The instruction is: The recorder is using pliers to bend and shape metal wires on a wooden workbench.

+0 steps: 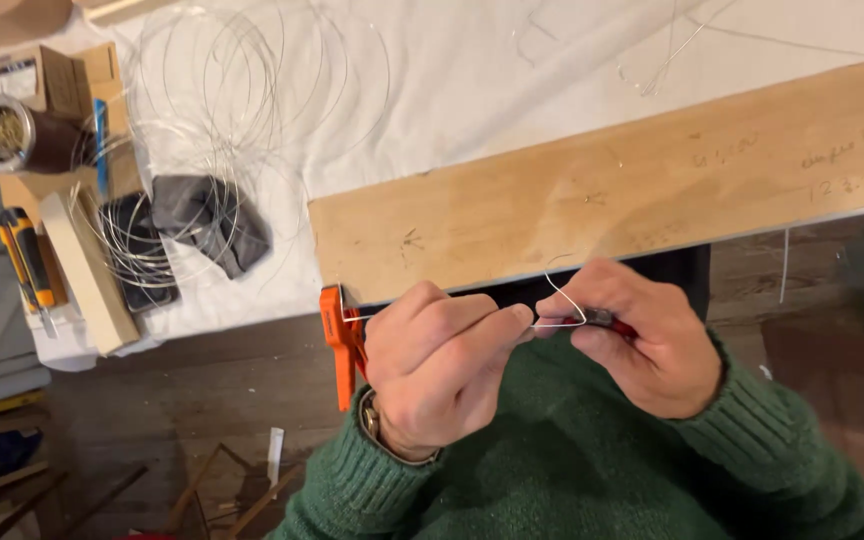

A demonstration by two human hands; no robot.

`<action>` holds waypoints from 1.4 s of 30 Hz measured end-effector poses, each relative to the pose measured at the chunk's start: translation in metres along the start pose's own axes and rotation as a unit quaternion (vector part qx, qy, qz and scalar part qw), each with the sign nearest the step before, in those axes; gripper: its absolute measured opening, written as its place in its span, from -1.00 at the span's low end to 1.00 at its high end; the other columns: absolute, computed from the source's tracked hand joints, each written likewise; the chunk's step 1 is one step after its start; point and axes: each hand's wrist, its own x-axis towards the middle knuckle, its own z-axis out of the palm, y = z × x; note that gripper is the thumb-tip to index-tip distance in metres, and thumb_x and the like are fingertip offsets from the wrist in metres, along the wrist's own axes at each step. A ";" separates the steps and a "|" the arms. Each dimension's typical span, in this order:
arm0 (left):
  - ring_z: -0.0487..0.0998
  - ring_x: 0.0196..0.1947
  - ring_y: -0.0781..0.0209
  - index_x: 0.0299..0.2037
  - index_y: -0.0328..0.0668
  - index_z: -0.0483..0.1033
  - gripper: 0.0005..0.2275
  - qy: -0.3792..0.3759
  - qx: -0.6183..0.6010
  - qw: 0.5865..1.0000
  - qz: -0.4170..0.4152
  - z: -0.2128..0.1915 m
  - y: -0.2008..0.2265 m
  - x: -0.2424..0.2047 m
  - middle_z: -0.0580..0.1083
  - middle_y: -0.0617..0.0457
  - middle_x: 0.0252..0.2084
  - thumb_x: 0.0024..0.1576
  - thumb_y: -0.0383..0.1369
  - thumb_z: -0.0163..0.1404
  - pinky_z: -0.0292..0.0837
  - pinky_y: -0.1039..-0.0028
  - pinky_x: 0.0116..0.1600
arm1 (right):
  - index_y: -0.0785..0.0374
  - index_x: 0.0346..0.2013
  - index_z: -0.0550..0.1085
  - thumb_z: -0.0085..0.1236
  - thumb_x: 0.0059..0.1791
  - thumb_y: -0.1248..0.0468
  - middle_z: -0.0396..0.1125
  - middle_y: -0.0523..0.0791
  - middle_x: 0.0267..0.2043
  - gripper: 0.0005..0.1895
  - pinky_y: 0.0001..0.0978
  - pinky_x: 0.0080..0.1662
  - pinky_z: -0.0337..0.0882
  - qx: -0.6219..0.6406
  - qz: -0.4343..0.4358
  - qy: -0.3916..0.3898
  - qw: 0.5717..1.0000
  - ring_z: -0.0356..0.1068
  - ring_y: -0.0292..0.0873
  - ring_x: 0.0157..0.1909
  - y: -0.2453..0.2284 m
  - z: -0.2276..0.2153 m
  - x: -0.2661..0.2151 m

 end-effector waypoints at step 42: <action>0.52 -0.16 -0.03 -0.16 -0.26 0.61 -0.74 -0.056 -0.058 0.996 -0.024 -0.017 -0.019 0.038 0.52 -0.03 -0.14 -0.08 -0.46 0.24 0.40 0.18 -0.03 | 0.30 -0.19 0.46 0.22 -0.02 0.32 0.41 -0.06 -0.41 -0.83 -0.40 -0.37 0.41 -0.109 -0.041 -0.005 0.993 0.45 -0.13 -0.44 0.000 -0.001 0.016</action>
